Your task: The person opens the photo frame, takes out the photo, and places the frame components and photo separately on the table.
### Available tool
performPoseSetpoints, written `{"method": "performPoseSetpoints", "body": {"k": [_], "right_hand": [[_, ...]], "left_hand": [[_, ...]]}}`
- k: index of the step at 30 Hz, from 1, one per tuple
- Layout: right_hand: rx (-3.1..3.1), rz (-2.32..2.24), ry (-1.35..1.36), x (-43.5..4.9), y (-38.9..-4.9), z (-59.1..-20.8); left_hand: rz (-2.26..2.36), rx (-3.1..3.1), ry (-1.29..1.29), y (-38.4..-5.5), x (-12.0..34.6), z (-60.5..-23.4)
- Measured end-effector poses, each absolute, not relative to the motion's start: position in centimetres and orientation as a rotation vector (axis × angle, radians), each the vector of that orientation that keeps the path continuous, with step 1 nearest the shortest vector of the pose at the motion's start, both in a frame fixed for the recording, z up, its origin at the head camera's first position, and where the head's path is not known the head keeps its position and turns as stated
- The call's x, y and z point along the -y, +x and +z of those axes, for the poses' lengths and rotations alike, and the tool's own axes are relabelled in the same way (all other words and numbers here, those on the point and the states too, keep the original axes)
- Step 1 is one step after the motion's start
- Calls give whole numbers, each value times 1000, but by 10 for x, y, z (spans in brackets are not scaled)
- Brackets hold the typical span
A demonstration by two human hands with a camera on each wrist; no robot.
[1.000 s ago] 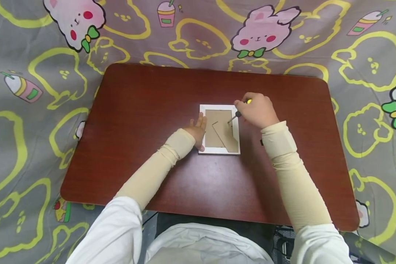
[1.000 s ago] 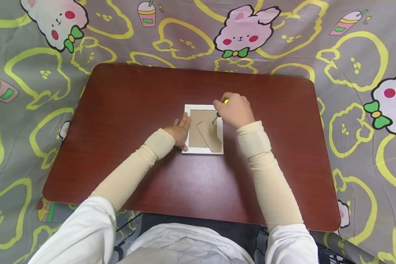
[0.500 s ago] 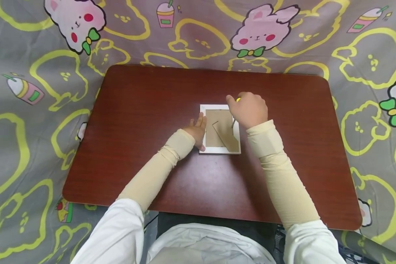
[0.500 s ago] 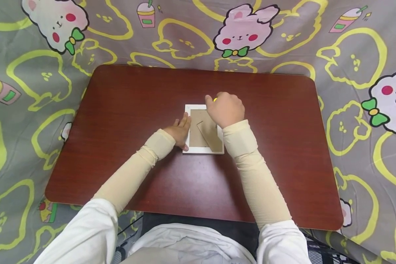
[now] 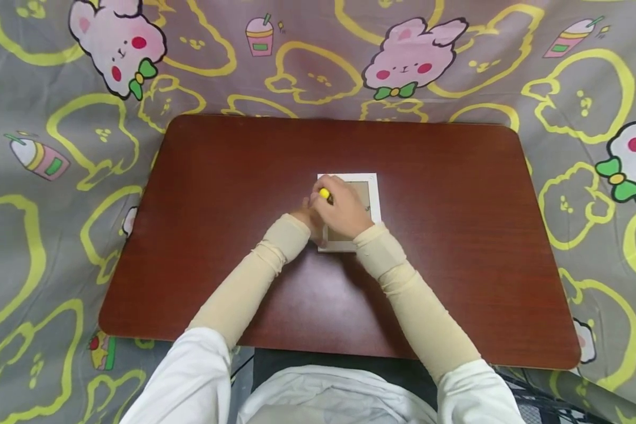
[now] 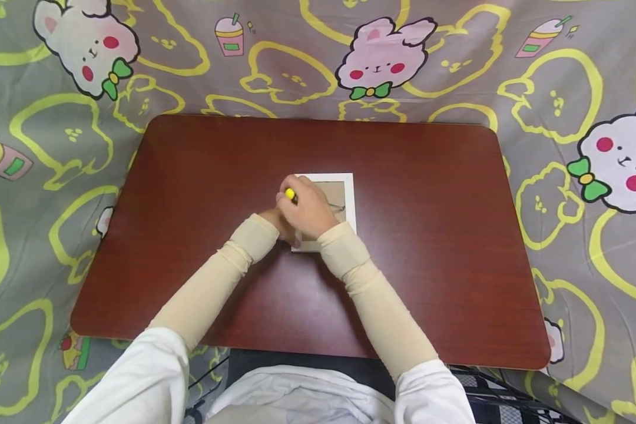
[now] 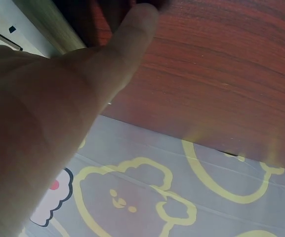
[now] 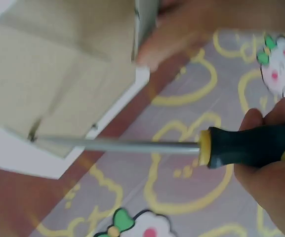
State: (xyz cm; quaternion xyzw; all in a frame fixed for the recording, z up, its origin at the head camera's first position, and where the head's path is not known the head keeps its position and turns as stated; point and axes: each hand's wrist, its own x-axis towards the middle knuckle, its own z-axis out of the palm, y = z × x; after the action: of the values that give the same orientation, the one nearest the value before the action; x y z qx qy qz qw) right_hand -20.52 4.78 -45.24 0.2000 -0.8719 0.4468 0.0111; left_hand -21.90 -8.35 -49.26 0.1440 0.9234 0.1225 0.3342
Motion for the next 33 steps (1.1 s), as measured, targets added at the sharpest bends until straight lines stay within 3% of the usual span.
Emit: {"method": "performPoseSetpoints", "body": {"k": [2,7,9,14,17,21,24,28,29,31,33], "right_hand": [[2766,1329,719,-35,-202,-460],[2815,1226,743,-17,-201,-473],[2815,1210,729,-13,-203,-474],[2814,1191,708,-7,-209,-475],[2827,1174,704,-4,-212,-475],[2872,1151,697,-3,-214,-476],[2889,1140,692,-4,-215,-477],[2919,1132,688,-4,-221,-478],[2937,1133,679,-3,-223,-478],[2978,1135,661,-2,-228,-479],[3020,1145,648,1,-233,-480]], "left_hand": [[432,-2535,476,-202,96,-491],[180,-3062,1066,-189,137,-573],[85,-3075,1095,-198,142,-600],[172,-3016,975,-196,140,-590],[135,-3132,1090,-189,141,-585],[62,-3129,1121,-170,131,-522],[26,-3147,1175,-186,138,-573],[-53,-3158,1216,-230,159,-707],[-34,-3132,1189,-232,159,-707],[58,-3057,1053,-223,151,-669],[289,-2887,800,-216,136,-609]]}}
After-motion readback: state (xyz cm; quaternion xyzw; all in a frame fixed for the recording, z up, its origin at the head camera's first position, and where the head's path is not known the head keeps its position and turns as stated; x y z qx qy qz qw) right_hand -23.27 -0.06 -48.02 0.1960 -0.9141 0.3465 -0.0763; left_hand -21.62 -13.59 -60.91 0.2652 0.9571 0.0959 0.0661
